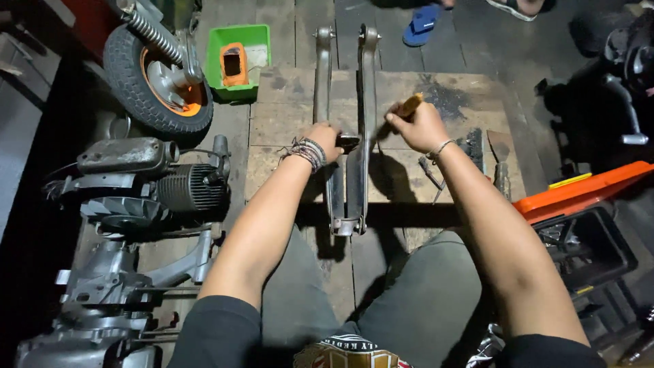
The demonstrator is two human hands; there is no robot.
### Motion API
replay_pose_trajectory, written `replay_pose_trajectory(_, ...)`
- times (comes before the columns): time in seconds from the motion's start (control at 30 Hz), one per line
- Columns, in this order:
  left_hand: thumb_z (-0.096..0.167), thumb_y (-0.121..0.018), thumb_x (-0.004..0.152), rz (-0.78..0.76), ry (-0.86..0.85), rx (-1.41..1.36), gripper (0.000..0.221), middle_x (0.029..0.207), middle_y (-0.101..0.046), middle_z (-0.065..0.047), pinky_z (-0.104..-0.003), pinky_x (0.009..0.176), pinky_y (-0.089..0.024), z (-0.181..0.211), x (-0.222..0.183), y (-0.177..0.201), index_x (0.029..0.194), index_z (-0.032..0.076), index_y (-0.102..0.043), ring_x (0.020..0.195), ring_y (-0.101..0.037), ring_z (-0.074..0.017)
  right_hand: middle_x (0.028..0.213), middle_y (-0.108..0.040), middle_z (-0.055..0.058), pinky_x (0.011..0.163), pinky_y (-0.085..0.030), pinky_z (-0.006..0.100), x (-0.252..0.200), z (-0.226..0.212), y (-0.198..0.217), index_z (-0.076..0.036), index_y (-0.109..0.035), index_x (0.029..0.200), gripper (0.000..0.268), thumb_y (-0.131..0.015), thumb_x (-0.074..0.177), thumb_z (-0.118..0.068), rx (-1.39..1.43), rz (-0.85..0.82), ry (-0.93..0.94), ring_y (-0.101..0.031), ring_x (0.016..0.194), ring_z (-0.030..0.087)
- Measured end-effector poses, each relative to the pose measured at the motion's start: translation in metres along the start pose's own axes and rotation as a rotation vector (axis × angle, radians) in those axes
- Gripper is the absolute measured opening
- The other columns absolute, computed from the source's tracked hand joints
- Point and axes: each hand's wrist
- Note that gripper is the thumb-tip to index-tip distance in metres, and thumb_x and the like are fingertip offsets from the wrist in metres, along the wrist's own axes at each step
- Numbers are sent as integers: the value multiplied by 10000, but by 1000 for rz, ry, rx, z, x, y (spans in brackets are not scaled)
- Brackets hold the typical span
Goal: Cleaning a motorcycle swingarm by scraping and brushing off dirt and debris.
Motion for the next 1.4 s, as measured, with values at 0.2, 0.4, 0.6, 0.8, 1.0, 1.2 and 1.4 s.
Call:
replay_pose_trajectory(0.2, 408, -664, 957, 16, -40, 156, 648, 1514, -469, -175, -502, 1158, -410, 6, -1, -11, 1499, 100, -488, 1420, -437, -354, 1101, -684, 371, 665, -635, 414, 8, 8, -2, 108, -653, 1188, 242, -671, 1020, -66, 409, -289, -118, -730, 945, 352)
replay_pose_trajectory(0.4, 351, -667, 956, -40, -33, 139, 671, 1470, -499, -181, -493, 1133, -435, -1, 4, -27, 1540, 111, -441, 1405, -456, -352, 811, -737, 114, 701, -573, 303, -9, -17, 4, -59, -732, 950, 192, -820, 974, -227, 361, -144, 99, -664, 805, 145)
replay_pose_trajectory(0.6, 337, -688, 951, -43, -5, 177, 725, 1538, -424, -200, -526, 1131, -430, 11, -18, -10, 1580, 135, -391, 1459, -379, -373, 796, -748, 53, 718, -572, 358, 17, 53, -22, -284, -805, 946, 105, -791, 904, -379, -37, 76, -3, -744, 829, 274)
replay_pose_trajectory(0.8, 286, -698, 938, -109, 17, 126, 778, 1639, -269, -268, -565, 1170, -381, 4, -6, -23, 1604, 138, -325, 1501, -340, -407, 880, -723, 108, 746, -568, 304, 3, -2, -36, -100, -728, 1008, 237, -858, 813, -65, 606, -3, 31, -673, 854, 182)
replay_pose_trajectory(1.0, 302, -695, 946, -101, 5, 102, 783, 1656, -244, -264, -571, 1187, -365, 3, -6, -22, 1611, 139, -313, 1516, -319, -414, 760, -731, 5, 667, -571, 351, 28, 24, -40, -300, -763, 800, 130, -822, 708, -372, 4, 156, -208, -740, 792, 237)
replay_pose_trajectory(1.2, 350, -706, 940, -73, 1, 104, 766, 1658, -272, -232, -543, 1171, -392, -7, 1, -31, 1598, 184, -351, 1509, -349, -380, 699, -709, 127, 579, -550, 297, 23, 12, -44, -101, -709, 757, 48, -685, 751, -60, 375, 144, -201, -727, 677, 199)
replay_pose_trajectory(1.4, 379, -710, 934, -55, 2, 134, 752, 1648, -303, -221, -542, 1155, -414, -7, 2, -33, 1584, 198, -379, 1495, -381, -371, 718, -702, 132, 652, -546, 319, 11, -17, -35, -95, -743, 834, 75, -741, 762, -75, 320, 89, -52, -688, 742, 202)
Point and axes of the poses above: each hand's wrist, its own x-axis towards the middle knuckle, its own y-axis out of the back of the hand, z = x × y
